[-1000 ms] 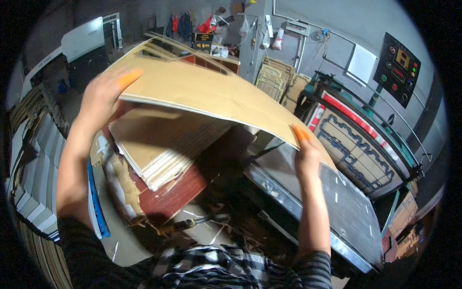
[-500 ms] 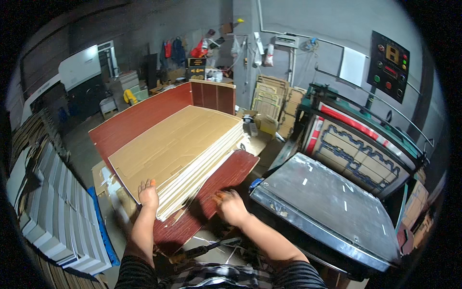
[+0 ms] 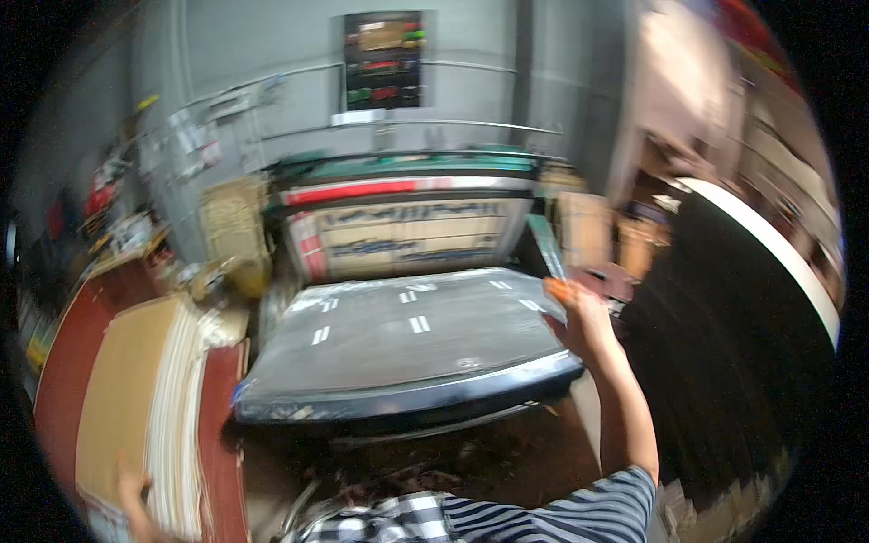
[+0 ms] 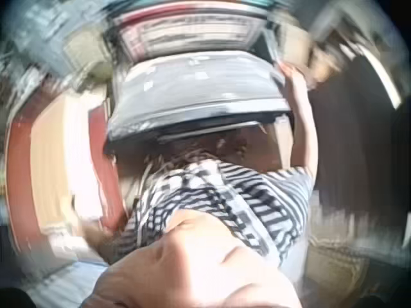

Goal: The person repeatedly places large cardboard sheets onto a guillotine-style paper cutter, aligns them, and operates the machine to cut them. The cut pieces are then stacked on a nearby table. The process is repeated multiple times throughout the clip.

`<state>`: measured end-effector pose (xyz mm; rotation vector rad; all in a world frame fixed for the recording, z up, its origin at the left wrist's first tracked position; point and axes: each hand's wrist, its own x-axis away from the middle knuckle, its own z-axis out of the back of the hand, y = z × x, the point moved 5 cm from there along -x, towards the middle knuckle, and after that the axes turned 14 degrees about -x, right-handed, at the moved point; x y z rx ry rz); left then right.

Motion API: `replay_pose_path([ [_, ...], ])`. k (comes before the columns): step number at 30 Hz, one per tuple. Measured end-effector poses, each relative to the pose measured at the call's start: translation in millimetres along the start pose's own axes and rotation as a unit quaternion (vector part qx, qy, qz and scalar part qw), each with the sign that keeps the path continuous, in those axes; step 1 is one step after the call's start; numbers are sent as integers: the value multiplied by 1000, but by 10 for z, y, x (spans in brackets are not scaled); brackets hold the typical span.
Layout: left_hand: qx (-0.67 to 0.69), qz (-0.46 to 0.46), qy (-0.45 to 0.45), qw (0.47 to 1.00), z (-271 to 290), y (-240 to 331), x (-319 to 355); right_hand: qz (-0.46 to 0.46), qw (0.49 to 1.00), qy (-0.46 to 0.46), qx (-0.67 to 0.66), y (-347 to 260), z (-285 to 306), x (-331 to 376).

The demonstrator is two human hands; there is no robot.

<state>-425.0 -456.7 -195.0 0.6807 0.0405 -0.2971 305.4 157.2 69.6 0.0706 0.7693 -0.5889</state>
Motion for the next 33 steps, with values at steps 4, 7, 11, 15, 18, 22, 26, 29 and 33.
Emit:
replay_pose_path([
  [4, 171, -140, -44, 974, -410, 912, -798, -32, 909, 270, 316, 984, 1702, -150],
  [7, 77, -258, -58, 961, -1319, 2151, -877, -272, 768, 233, 530, 1585, 2864, 47],
  [11, -9, -372, -158, 915, -1712, 4361, 436, -486, 669, 117, 550, 2016, 3598, 773],
  [15, -46, -405, -246, 879, -1989, 5220, 972, -446, 739, 59, 501, 2341, 3633, 847],
  [18, -4, -445, -288, 848, -2273, 5564, 1076, -364, 768, 37, 525, 2106, 3607, 673],
  [22, 27, -486, -218, 846, -2178, 6016, 1274, -53, 752, 199, 626, 1122, 3384, 96],
  [26, 128, -527, 7, 840, -1809, 6108, 1508, 107, 782, 207, 578, 308, 2435, -463],
  [29, 184, -548, 205, 790, -1623, 6252, 1864, 175, 863, 131, 456, -149, 1597, -578],
  [33, 130, -612, 319, 711, -1580, 6330, 2389, 87, 958, -35, 272, 47, 358, -404],
])
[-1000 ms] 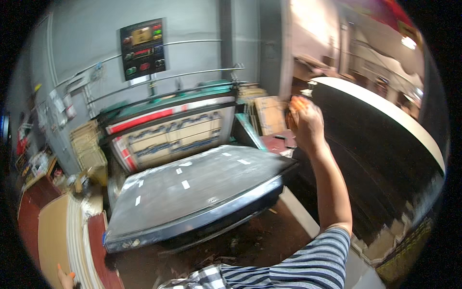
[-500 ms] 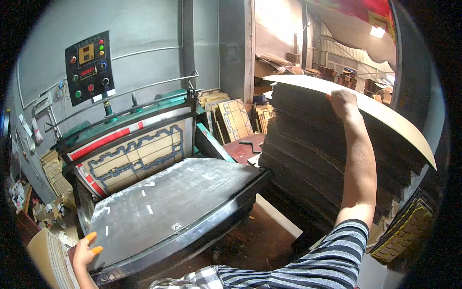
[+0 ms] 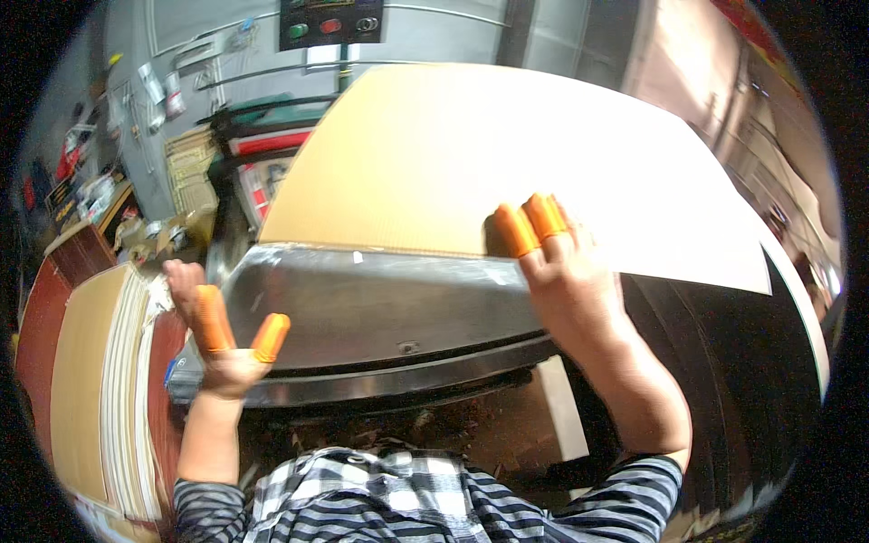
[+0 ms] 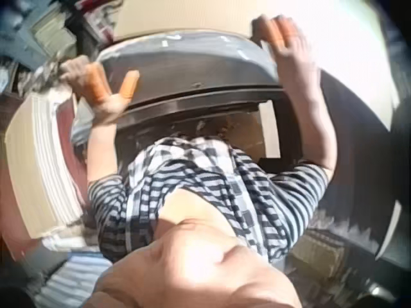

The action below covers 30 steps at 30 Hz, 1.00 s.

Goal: The person repeatedly places large cardboard sheets onto a guillotine-style paper cutter, aligns them, and operates the machine to cut them. The cut pieces are then stacked on a nearby table. The process is repeated multiple times throughout the clip.

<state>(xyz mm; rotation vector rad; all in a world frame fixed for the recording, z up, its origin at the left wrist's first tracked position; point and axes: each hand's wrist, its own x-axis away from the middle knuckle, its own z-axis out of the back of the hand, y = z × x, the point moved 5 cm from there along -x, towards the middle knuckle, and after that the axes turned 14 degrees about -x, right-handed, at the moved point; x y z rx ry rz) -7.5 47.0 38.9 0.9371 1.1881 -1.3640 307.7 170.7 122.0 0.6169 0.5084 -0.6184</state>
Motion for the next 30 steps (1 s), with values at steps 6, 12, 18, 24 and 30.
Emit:
replay_pose_path([
  [6, -28, 24, -322, 946, -557, 60, 655, 78, 973, -127, -178, -718, -1752, -28],
  [12, 29, 59, -661, 747, -1154, -177, 1593, -15, 820, -329, -468, -1026, -2615, 184],
  [18, 10, 56, -737, 673, -1363, -361, 1817, -217, 804, -433, -345, -750, -2892, 449],
  [24, -28, 140, -746, 651, -1507, -622, 1772, -163, 805, -455, -344, -926, -3261, 266],
  [30, -91, 197, -728, 650, -1439, -789, 1785, -154, 787, -494, -337, -1182, -3297, -10],
])
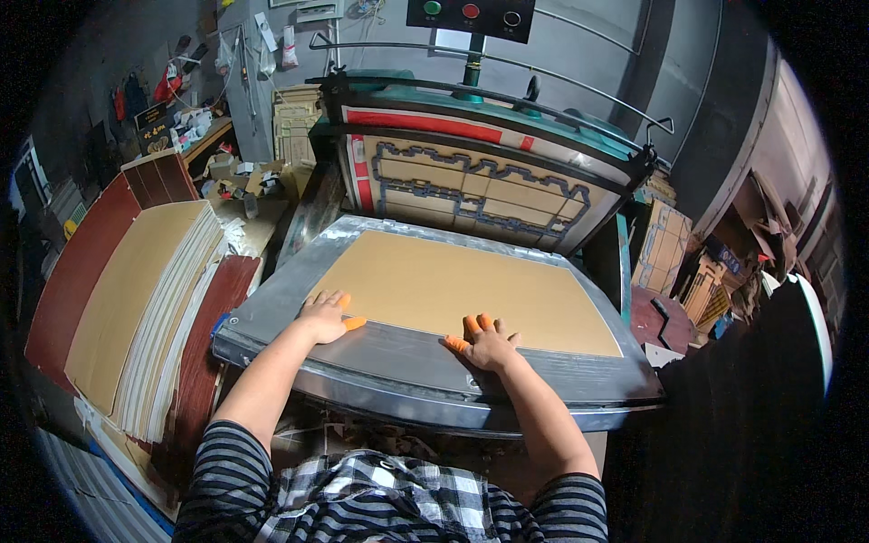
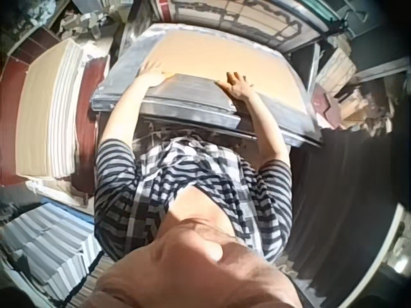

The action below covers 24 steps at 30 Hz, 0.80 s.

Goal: The person repeatedly places large cardboard sheets onto a guillotine-style paper cutter, aligns them, and operates the machine to cut them. The cut pieces are then stacked on a nearby table. The process is repeated multiple times throughout the clip.

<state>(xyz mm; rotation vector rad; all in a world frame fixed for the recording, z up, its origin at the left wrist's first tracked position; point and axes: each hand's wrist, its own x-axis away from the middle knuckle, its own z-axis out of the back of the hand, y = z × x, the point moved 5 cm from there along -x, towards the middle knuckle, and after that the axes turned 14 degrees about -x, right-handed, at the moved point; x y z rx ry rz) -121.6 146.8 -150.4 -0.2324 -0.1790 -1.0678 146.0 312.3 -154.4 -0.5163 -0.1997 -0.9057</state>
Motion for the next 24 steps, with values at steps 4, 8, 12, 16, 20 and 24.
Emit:
replay_pose_path([
  [4, -23, -83, 26, 996, 240, 551, 125, 35, 999, 9, -24, 326, -70, -268],
  [8, 6, -196, 54, 979, 217, 1230, 63, 18, 999, -22, -23, 37, 80, -33],
  [12, -49, -200, -30, 978, 200, 1488, 61, -1, 999, -22, -24, 6, 25, -36],
  [16, -2, -196, 13, 980, 85, 1438, -29, 14, 999, -23, -41, 70, 21, -100],
  [20, -19, -189, -15, 982, 168, 1481, 12, 44, 998, -19, -34, 121, 47, -97],
  [24, -5, -181, -16, 983, 173, 1482, 2, 48, 999, 11, -22, 383, 126, -169],
])
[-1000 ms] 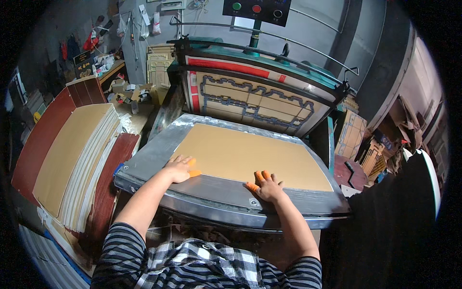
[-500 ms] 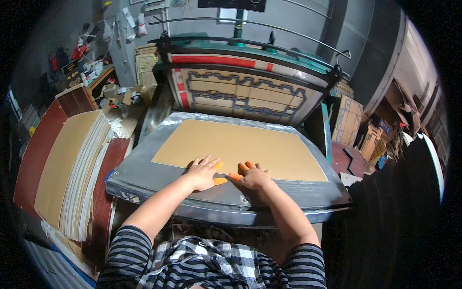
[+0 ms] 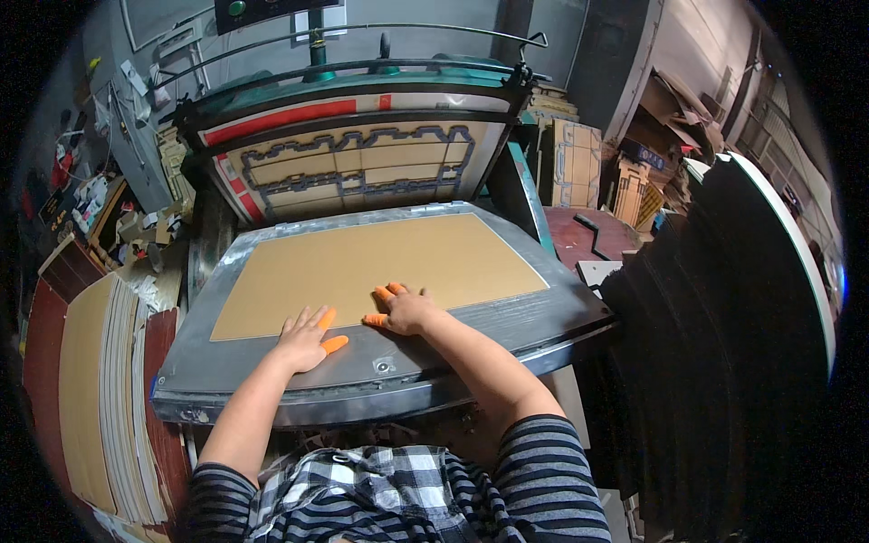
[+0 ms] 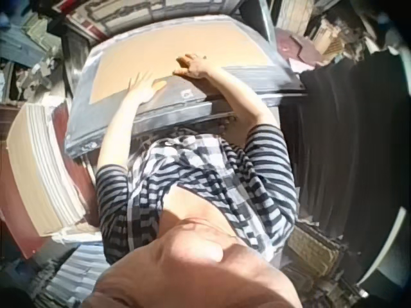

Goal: The person repeatedly places large cardboard sheets onto a guillotine-style paper cutter, aligns them, and operates the machine to cut them. The cut pieces are then stacked on a nearby table. The process is repeated multiple times throughout the clip.

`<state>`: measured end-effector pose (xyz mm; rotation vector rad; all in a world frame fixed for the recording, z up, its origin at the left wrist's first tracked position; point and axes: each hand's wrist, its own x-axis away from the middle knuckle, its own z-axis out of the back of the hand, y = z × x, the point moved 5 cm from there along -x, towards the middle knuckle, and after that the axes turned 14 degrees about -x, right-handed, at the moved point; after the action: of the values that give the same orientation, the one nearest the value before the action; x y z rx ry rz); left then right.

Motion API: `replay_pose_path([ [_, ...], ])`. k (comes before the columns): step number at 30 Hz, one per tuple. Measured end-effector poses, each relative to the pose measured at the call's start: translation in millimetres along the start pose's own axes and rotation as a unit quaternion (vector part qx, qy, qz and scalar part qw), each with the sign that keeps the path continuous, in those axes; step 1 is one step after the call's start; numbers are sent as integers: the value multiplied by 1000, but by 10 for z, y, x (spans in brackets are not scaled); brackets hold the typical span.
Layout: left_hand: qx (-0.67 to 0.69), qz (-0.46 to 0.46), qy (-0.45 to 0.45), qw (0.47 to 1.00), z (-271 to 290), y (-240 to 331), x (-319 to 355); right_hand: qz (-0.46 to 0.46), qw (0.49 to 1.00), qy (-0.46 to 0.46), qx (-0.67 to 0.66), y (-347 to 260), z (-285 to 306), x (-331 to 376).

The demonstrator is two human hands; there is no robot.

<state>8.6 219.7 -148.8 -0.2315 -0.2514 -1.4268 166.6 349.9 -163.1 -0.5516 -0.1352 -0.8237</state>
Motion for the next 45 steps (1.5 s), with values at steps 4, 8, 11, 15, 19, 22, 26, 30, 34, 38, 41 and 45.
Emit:
replay_pose_path([
  [4, -19, -2, -20, 1000, 17, 94, 89, 12, 1000, -11, 1, 95, 40, 101],
  [8, -13, 0, -17, 1000, 17, 106, 114, 43, 999, 16, -7, 213, -34, 43],
  [11, -4, 15, 8, 1000, 36, 127, 51, 53, 998, 12, -13, 245, -37, -72],
  [15, -46, -74, 109, 990, 88, 194, 72, 53, 998, -14, -16, 194, -2, -89],
  [19, 8, -94, 59, 994, -81, 189, -53, 46, 998, -37, -12, 121, 73, -109],
  [22, -13, -102, 81, 991, -121, 195, -58, 68, 997, -11, -32, 18, 399, -345],
  [26, -65, -84, 8, 994, -149, 194, -161, 265, 900, 344, -33, -700, 1813, -466],
  [30, 3, -88, 94, 992, -268, 51, -179, 220, 841, 495, -8, -1658, 3205, -438],
  [34, -39, -106, 135, 984, -290, 229, -221, 165, 793, 579, 94, -1746, 4183, -662],
  [38, 46, -113, 222, 967, -203, 179, -11, 106, 792, 588, 125, -1995, 4293, -754],
  [41, 24, -109, 183, 977, -180, 200, -4, 125, 783, 598, 118, -1964, 4267, -789],
  [45, 53, -99, 226, 968, -303, 167, -51, 148, 824, 540, 89, -2055, 4415, -789],
])
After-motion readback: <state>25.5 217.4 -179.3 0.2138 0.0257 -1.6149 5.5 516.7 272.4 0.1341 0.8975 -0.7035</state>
